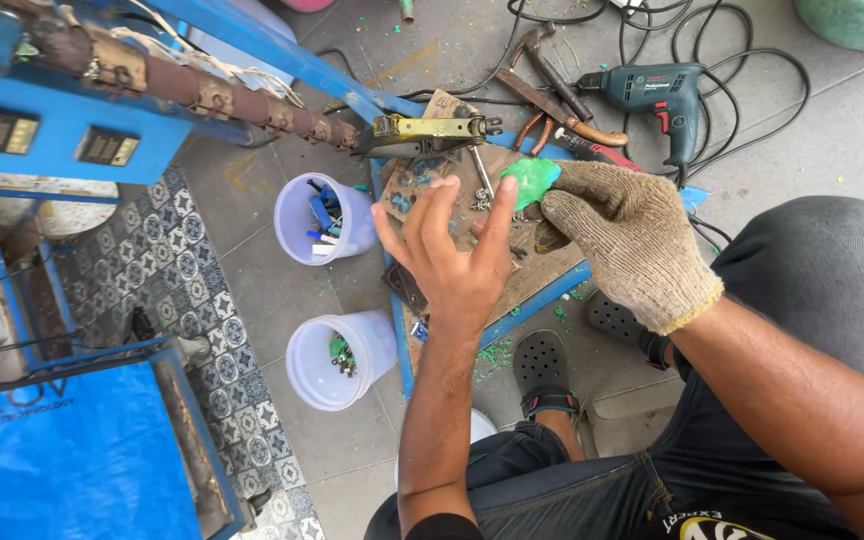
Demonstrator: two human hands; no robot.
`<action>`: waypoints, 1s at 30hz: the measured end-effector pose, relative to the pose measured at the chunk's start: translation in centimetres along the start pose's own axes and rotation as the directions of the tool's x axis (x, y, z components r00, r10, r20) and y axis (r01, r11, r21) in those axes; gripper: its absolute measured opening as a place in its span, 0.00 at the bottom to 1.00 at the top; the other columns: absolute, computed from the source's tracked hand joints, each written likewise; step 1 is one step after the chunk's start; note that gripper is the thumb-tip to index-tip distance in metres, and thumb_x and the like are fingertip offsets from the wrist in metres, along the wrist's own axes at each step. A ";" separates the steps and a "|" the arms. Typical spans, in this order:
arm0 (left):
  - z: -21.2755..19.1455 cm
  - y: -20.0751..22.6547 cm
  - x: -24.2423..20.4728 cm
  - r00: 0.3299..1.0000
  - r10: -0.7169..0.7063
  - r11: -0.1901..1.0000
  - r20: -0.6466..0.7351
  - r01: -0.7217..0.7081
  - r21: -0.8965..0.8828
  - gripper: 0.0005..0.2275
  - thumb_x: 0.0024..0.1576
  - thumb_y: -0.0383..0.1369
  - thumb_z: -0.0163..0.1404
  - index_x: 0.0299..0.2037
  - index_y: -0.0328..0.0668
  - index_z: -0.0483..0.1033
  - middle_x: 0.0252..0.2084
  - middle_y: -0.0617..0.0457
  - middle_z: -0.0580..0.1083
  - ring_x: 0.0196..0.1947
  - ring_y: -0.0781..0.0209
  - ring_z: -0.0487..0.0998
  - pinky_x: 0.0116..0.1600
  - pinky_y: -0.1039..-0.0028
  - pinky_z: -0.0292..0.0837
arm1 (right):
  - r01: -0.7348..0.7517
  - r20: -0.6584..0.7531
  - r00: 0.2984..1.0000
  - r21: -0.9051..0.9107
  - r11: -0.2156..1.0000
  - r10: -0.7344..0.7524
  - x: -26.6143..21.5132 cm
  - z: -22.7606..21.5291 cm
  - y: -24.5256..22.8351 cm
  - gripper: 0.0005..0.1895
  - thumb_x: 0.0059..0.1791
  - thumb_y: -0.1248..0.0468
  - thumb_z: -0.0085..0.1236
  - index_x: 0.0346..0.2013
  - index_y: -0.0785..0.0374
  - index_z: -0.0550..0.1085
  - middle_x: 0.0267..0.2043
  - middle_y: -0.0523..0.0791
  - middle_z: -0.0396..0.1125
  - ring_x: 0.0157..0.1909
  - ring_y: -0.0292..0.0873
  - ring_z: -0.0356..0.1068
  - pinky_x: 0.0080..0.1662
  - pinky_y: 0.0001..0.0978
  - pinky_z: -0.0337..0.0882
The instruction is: Use a handheld rotary tool to grind and smooth the edges of a green plastic piece.
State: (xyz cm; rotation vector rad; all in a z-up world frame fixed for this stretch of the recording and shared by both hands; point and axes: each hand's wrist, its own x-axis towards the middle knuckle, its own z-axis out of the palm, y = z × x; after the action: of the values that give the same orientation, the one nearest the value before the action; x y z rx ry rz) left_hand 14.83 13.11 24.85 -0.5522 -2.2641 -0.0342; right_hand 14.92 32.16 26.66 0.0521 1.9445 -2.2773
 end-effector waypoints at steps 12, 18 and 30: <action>-3.4 1.6 1.8 0.988 0.117 0.980 0.101 -0.132 0.152 0.18 0.64 0.26 0.56 0.63 0.59 0.78 0.62 0.51 0.65 0.65 0.52 0.68 0.75 0.30 0.37 | 0.075 0.023 0.997 -0.082 0.994 -0.073 -1.1 -0.8 -1.4 0.15 0.53 0.64 0.56 0.52 0.67 0.77 0.39 0.44 0.78 0.38 0.33 0.78 0.39 0.26 0.78; -3.3 1.7 1.4 0.991 0.111 0.981 0.081 -0.122 0.150 0.18 0.64 0.26 0.56 0.62 0.59 0.78 0.61 0.52 0.66 0.64 0.52 0.70 0.74 0.30 0.35 | 0.082 -0.031 0.996 0.044 0.996 -0.080 -0.5 -1.6 -0.3 0.14 0.53 0.63 0.58 0.51 0.68 0.78 0.38 0.43 0.77 0.37 0.32 0.76 0.39 0.26 0.77; -2.0 2.7 0.7 0.994 0.084 0.955 0.070 -0.100 0.278 0.21 0.71 0.29 0.53 0.72 0.69 0.68 0.66 0.53 0.64 0.68 0.55 0.69 0.76 0.37 0.28 | 0.115 -0.009 0.993 0.025 0.993 -0.115 -1.3 -1.2 -2.4 0.13 0.54 0.63 0.59 0.52 0.65 0.78 0.40 0.45 0.76 0.38 0.33 0.77 0.39 0.27 0.79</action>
State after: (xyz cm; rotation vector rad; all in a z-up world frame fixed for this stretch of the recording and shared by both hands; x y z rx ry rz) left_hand 16.90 15.41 26.28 -0.5097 -2.2437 0.3500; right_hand 15.84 33.84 28.95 -0.0501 1.9703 -2.3768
